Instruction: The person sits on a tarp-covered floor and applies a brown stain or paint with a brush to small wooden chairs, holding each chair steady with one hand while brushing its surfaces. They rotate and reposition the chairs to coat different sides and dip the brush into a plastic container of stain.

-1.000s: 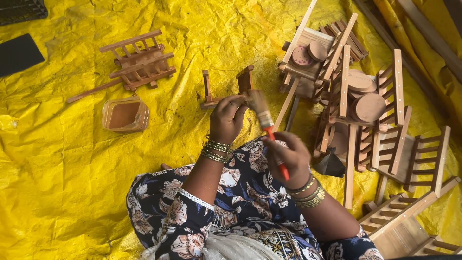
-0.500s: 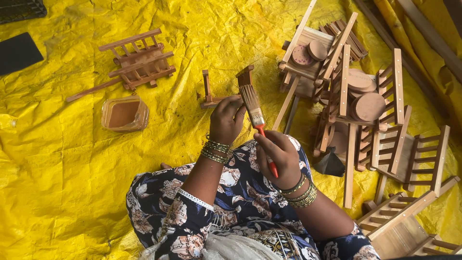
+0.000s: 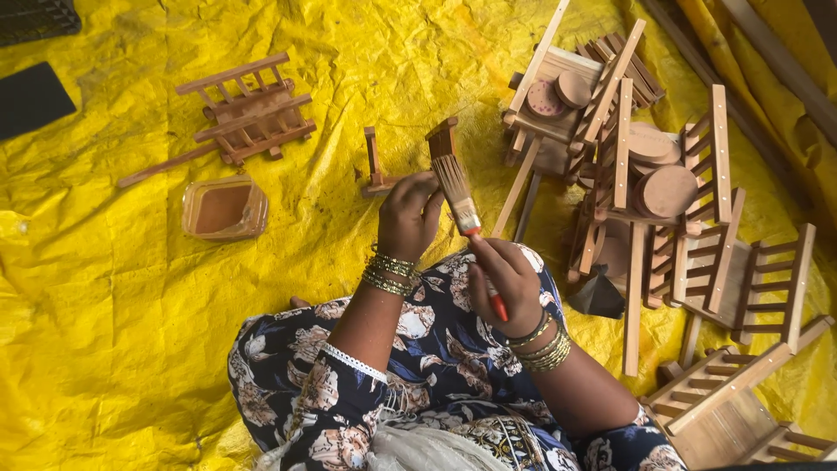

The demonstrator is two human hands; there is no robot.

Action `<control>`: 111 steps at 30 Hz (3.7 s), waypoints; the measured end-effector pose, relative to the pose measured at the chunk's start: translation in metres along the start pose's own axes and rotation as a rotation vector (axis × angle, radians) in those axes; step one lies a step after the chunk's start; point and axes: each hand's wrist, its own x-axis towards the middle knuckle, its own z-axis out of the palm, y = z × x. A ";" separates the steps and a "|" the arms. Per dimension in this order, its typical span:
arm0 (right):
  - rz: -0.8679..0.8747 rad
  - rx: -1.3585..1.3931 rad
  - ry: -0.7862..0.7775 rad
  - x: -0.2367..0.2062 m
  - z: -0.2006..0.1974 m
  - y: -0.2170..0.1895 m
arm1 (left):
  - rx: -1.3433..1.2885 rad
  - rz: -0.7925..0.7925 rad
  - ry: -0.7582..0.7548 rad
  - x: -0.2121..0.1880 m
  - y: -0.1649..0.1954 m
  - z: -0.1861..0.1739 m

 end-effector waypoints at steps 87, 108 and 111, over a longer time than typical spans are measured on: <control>0.337 0.552 -0.163 -0.063 0.108 0.023 | -0.385 -0.626 0.279 -0.150 0.051 -0.155; 0.379 0.598 -0.748 0.026 0.038 0.064 | -1.413 -0.994 0.120 -0.243 0.107 -0.085; 0.332 0.709 -0.910 0.050 0.029 0.063 | -1.360 -0.985 0.070 -0.240 0.110 -0.074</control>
